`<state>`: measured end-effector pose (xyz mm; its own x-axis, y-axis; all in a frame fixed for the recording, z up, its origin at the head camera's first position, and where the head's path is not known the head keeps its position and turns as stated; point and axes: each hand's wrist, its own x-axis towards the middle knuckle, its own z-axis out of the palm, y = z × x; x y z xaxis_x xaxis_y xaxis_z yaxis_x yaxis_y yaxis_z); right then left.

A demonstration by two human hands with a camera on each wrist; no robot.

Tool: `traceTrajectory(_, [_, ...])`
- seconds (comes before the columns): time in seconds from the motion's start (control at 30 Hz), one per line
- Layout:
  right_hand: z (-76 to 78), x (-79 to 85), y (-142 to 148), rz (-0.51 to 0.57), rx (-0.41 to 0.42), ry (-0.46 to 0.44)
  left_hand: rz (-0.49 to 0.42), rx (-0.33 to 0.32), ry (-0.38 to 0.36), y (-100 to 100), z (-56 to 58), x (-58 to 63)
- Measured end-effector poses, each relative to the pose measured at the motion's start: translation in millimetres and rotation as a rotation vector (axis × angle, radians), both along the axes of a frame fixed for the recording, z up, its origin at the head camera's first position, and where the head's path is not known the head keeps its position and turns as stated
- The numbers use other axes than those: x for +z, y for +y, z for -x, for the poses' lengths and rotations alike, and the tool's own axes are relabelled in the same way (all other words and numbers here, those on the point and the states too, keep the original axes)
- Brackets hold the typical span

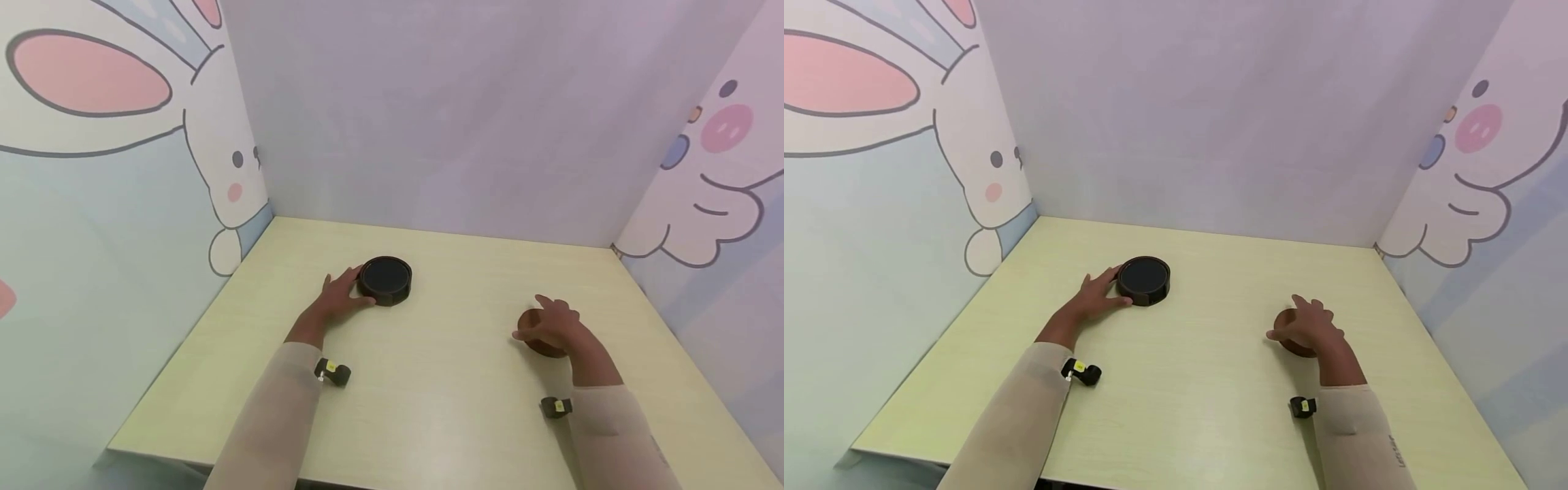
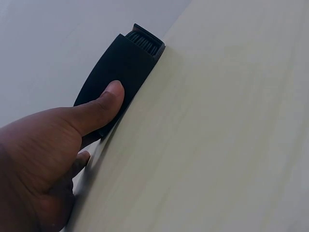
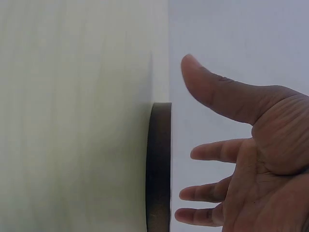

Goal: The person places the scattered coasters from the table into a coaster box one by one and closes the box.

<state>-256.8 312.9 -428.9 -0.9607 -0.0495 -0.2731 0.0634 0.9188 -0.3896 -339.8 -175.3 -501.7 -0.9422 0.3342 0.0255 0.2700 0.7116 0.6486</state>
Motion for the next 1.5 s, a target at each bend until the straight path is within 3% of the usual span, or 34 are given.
traceTrajectory(0.27, [-0.9,-2.6,7,-0.039,0.04,-0.039,0.008,-0.001,-0.008,-2,1.4,-2.1])
traceTrajectory(0.87, [-7.7,-8.7,13,-0.031,0.098,0.01,0.009,-0.005,-0.009,-1,1.5,-0.9])
traceTrajectory(1.5, [-14.2,-11.4,20,0.1,0.063,0.023,0.003,0.006,-0.014,-1,1.1,-1.8])
